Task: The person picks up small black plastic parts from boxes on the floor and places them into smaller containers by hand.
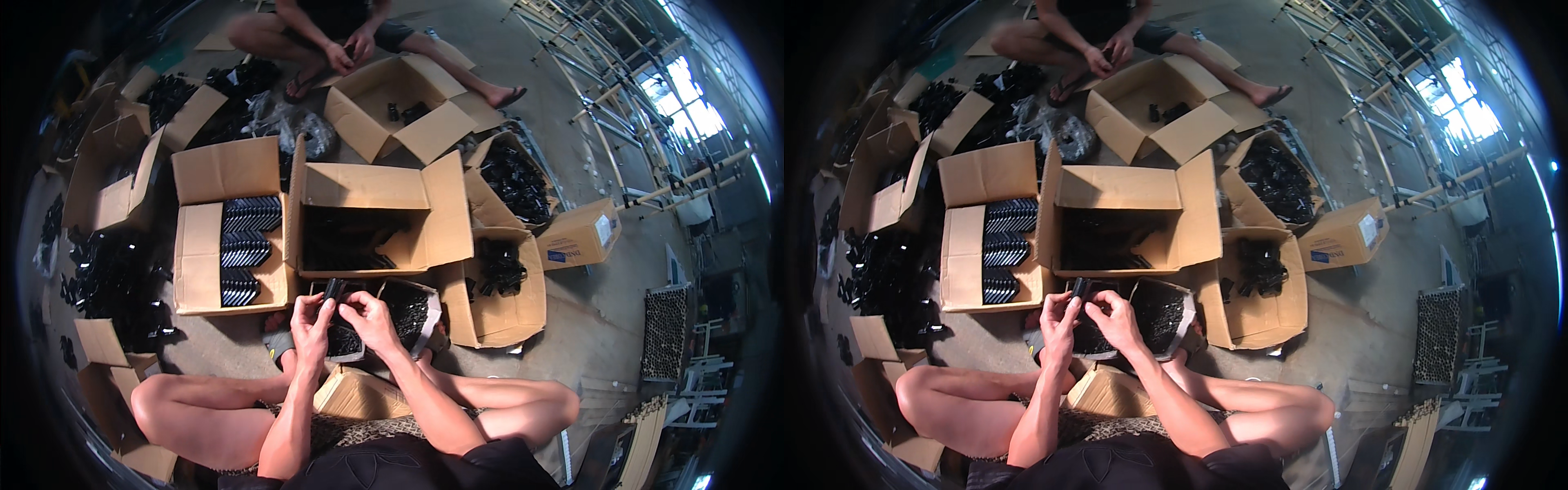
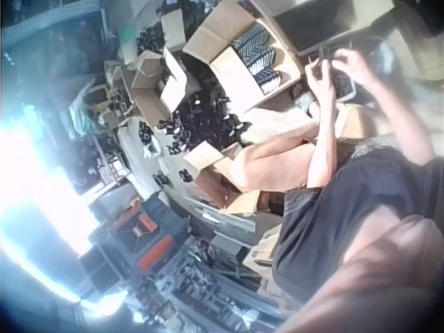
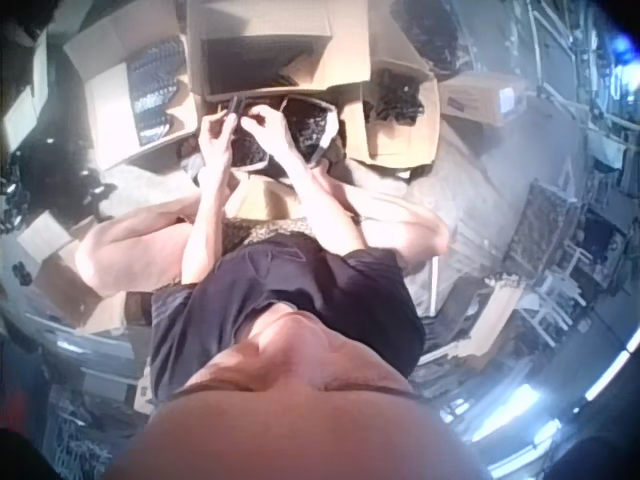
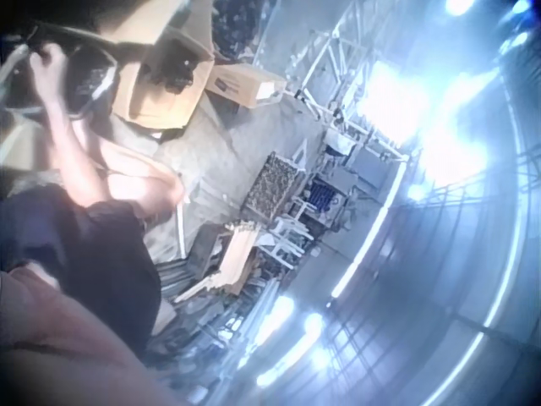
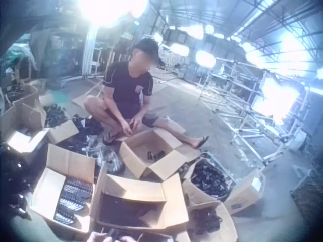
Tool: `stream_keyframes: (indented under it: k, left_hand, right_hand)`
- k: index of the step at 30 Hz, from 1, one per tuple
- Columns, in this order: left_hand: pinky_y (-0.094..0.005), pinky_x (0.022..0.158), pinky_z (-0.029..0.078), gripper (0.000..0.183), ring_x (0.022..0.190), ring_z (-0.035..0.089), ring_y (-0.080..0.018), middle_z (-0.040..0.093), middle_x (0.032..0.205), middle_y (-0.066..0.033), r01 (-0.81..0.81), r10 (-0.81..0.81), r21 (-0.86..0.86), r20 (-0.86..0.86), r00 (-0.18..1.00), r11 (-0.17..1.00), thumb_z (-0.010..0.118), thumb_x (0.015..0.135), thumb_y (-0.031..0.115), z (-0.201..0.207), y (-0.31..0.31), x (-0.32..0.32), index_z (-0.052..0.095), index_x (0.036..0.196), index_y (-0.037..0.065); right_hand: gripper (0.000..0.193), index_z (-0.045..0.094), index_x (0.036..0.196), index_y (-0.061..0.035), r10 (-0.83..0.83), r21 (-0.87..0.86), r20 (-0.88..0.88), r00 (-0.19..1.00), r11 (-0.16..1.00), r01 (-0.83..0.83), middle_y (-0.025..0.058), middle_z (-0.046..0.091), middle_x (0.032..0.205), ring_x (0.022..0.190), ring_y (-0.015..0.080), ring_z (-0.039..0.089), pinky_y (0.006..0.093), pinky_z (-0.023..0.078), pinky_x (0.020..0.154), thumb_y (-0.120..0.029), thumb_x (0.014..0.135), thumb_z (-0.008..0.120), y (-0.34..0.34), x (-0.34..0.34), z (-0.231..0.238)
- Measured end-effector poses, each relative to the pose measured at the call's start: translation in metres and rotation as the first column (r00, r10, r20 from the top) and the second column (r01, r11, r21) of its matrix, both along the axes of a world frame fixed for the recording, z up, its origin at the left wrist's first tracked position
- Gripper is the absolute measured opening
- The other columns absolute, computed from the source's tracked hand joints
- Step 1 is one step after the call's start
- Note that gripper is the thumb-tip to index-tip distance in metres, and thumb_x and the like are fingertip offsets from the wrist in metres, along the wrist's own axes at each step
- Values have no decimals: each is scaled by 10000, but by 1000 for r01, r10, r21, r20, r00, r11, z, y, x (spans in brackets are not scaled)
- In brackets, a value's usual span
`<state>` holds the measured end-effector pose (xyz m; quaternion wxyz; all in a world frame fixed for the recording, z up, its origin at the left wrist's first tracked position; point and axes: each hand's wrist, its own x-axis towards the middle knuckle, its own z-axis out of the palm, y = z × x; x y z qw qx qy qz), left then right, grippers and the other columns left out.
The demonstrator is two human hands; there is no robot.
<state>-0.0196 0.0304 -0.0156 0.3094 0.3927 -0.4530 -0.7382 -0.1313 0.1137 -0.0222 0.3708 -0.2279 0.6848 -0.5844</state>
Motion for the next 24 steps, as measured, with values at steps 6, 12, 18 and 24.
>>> stream_keyframes:
  k: [6, 12, 18, 24]
  left_hand:
    - [-166, 613, 414, 213, 801, 541, -32, 622, 908, 23, 20, -15, -52, 102, 995, 998, 710, 928, 191, -7, 2, 1, 599, 1048, 55]
    - [-175, 596, 408, 198, 772, 514, -7, 602, 896, 64, 30, -23, -66, 105, 994, 997, 689, 944, 242, -6, 5, -2, 596, 1051, 105]
    - [-156, 573, 398, 198, 755, 518, -9, 596, 893, 52, 11, -8, -54, 59, 998, 999, 688, 946, 215, -6, 5, -4, 573, 1046, 89]
    - [-162, 566, 403, 200, 740, 519, -18, 596, 879, 40, 7, -1, -89, 70, 998, 996, 688, 946, 218, -5, 6, -2, 567, 1037, 88]
  right_hand:
    - [235, 672, 904, 8, 28, 79, -143, 989, 997, -16, 12, 625, 760, 722, 68, 534, 274, 449, 650, -223, 949, 652, 1, -2, 0]
    - [317, 632, 952, 22, 64, 179, -199, 978, 983, -28, 145, 637, 864, 796, 245, 626, 373, 484, 716, -295, 947, 641, 3, -8, 5]
    - [217, 625, 1040, -13, 52, -6, -90, 995, 999, -53, 26, 663, 881, 805, 89, 584, 276, 487, 722, -205, 941, 645, 2, -5, -19]
    - [280, 646, 962, 9, 118, 177, -60, 991, 979, -106, 43, 616, 750, 725, 84, 534, 291, 456, 654, -270, 952, 632, 1, -8, 1]
